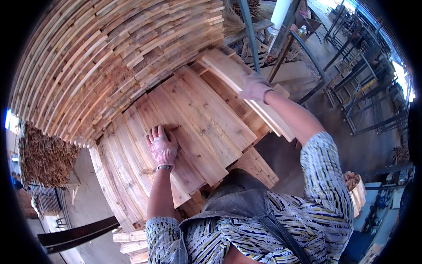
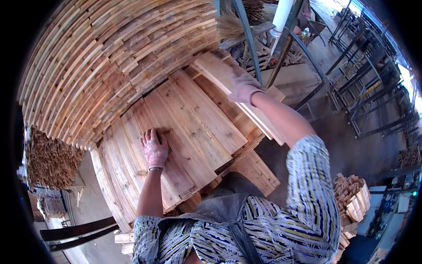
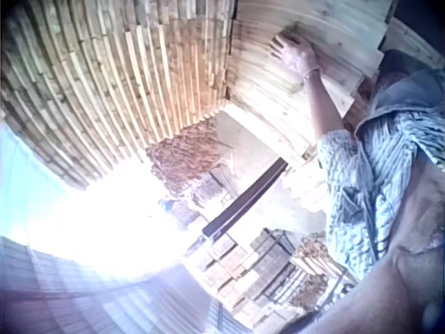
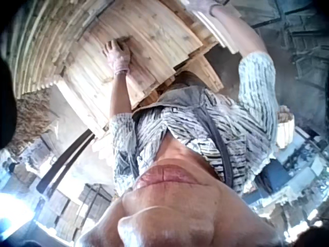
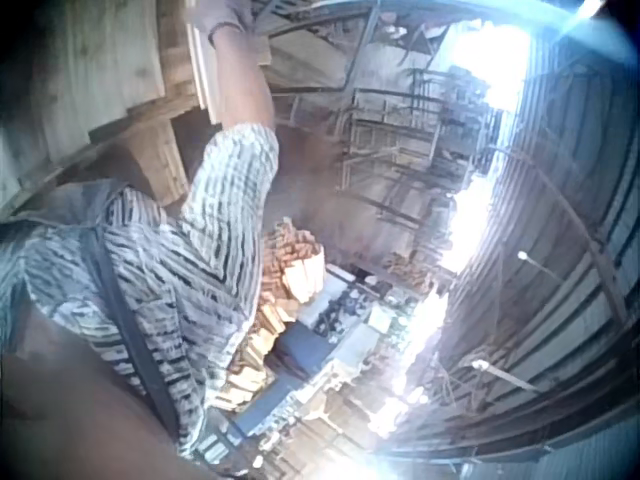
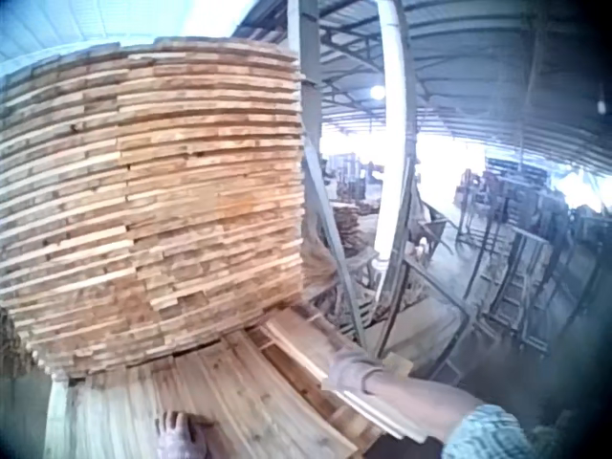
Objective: The person repeatedly picks up bundles of wooden planks from a lower pile and stacks them onto a higher pile. They wear gloves and handle the wood by hand, aligning the planks as they place them.
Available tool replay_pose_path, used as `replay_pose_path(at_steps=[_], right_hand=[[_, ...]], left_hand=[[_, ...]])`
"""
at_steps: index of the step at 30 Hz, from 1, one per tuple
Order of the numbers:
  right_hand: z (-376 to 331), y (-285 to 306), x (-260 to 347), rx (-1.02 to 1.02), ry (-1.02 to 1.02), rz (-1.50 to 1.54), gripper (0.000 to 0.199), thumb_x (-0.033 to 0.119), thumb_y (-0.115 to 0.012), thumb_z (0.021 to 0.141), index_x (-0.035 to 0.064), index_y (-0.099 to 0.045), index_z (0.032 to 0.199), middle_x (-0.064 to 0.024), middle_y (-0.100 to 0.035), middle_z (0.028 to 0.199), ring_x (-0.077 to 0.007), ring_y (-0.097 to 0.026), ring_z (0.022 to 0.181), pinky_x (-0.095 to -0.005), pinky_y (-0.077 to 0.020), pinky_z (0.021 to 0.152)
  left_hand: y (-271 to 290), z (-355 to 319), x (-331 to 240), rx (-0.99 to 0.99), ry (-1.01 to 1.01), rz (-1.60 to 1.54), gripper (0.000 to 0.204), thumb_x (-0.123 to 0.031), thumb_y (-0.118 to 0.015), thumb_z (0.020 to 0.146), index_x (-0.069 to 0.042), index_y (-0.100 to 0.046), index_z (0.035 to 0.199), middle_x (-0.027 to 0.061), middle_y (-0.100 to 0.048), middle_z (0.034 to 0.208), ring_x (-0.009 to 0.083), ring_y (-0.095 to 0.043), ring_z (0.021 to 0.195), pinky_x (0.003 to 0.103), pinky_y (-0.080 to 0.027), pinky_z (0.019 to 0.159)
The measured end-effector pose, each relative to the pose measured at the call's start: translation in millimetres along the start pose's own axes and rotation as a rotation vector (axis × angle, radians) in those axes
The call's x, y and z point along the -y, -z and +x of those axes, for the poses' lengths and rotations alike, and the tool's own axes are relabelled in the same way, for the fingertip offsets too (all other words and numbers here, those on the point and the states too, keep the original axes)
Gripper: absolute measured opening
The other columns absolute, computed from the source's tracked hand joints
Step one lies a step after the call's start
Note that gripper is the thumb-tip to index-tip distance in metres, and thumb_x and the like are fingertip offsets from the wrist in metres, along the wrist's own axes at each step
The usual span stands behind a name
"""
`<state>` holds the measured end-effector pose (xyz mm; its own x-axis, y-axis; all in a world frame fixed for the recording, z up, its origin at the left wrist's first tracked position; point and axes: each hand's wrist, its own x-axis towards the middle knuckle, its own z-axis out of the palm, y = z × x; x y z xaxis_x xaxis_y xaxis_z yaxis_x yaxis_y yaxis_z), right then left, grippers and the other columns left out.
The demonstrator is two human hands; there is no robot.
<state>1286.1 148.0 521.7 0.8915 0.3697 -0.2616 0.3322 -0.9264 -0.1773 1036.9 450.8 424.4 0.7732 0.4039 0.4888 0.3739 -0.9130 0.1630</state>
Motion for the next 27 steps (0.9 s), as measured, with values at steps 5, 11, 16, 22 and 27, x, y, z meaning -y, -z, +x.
replay_pose_path(at_steps=[5,11,16,22,27], right_hand=[[5,-24,46,-0.034,0.114,-0.032,0.107,0.044,-0.074,0.074,0.0108,-0.021,0.161,-0.0330,-0.054,0.137,-0.0403,-0.059,0.125,-0.0446,-0.0491,0.105],[36,9,-33,0.000,0.046,-0.062,0.100,0.045,-0.076,0.078,0.0069,-0.029,0.158,-0.0321,-0.054,0.138,-0.0404,-0.056,0.128,-0.0439,-0.0463,0.108],[42,-19,-48,-0.036,0.081,0.018,0.094,0.050,-0.071,0.083,0.0134,-0.030,0.159,-0.0288,-0.055,0.138,-0.0399,-0.054,0.130,-0.0413,-0.0417,0.112],[78,12,-76,0.022,0.027,0.085,0.089,0.054,-0.067,0.087,0.0164,-0.032,0.159,-0.0294,-0.044,0.149,-0.0430,-0.047,0.138,-0.0459,-0.0398,0.114],[168,-20,-166,-0.096,0.129,0.154,0.078,0.056,-0.062,0.090,0.0150,-0.042,0.154,-0.0268,-0.049,0.147,-0.0434,-0.050,0.134,-0.0472,-0.0416,0.112]], left_hand=[[11,-2,2,0.087,0.047,0.008,0.041,-0.029,-0.062,0.091,-0.007,-0.059,0.125,0.0158,-0.058,0.134,0.0355,-0.049,0.132,0.050,-0.032,0.117],[5,6,-8,0.047,0.023,0.020,0.041,-0.028,-0.062,0.091,-0.007,-0.058,0.125,0.0154,-0.059,0.131,0.0353,-0.050,0.130,0.049,-0.033,0.116],[9,6,-17,0.084,0.024,0.056,0.042,-0.026,-0.062,0.090,-0.007,-0.057,0.127,0.0165,-0.057,0.132,0.0373,-0.048,0.132,0.050,-0.034,0.116],[7,5,-19,0.087,0.034,0.054,0.040,-0.022,-0.062,0.090,-0.007,-0.057,0.127,0.0170,-0.057,0.132,0.0376,-0.049,0.130,0.051,-0.035,0.115],[7,14,-29,0.099,0.036,-0.034,0.039,-0.021,-0.063,0.088,-0.006,-0.058,0.123,0.0172,-0.058,0.129,0.0379,-0.050,0.129,0.050,-0.035,0.114]])
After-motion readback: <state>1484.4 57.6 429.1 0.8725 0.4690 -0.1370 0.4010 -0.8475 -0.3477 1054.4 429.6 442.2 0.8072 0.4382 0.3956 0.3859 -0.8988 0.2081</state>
